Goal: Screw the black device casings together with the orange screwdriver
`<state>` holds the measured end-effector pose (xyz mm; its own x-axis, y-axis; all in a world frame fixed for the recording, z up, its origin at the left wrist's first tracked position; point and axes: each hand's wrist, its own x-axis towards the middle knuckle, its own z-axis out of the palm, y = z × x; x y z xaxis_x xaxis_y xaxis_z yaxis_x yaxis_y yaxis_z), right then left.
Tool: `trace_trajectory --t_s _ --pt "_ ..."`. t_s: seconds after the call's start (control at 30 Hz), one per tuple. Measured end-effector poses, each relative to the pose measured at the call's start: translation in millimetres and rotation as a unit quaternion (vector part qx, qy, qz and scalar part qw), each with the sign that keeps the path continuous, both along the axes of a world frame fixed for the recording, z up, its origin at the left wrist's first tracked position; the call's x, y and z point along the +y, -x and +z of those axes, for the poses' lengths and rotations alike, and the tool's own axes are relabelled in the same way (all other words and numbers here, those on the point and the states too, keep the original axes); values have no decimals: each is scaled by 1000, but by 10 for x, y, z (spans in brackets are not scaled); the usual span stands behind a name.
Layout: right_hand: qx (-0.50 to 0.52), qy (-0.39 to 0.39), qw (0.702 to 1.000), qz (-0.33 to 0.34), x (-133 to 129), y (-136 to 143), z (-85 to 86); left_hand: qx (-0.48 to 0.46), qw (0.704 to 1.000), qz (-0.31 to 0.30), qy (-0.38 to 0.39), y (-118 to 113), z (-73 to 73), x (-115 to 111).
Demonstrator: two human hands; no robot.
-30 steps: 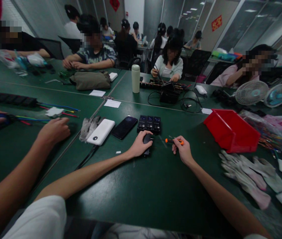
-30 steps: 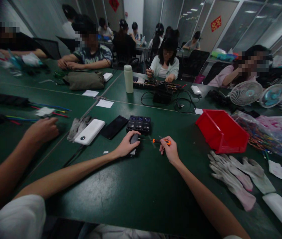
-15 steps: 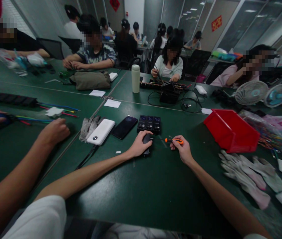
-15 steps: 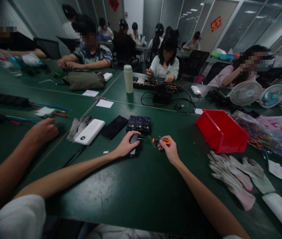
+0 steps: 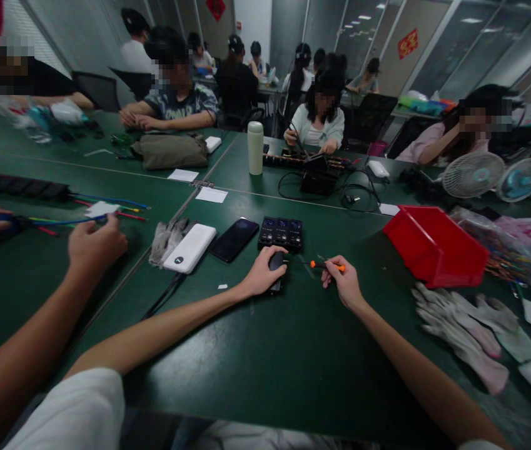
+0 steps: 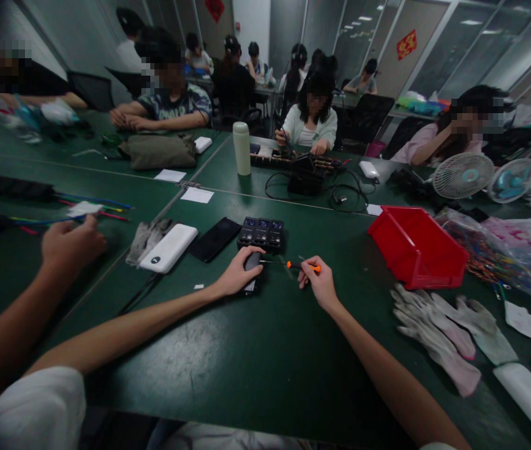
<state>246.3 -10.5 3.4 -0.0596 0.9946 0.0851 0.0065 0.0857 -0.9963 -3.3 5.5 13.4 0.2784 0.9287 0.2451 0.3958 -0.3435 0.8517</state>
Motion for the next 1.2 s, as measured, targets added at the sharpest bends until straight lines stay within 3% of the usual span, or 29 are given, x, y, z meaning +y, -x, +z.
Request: trace_trajectory --t_s 1.2 --pt "-4 -6 1000 -6 -26 14 38 -1 1000 -3 11 2 21 -8"
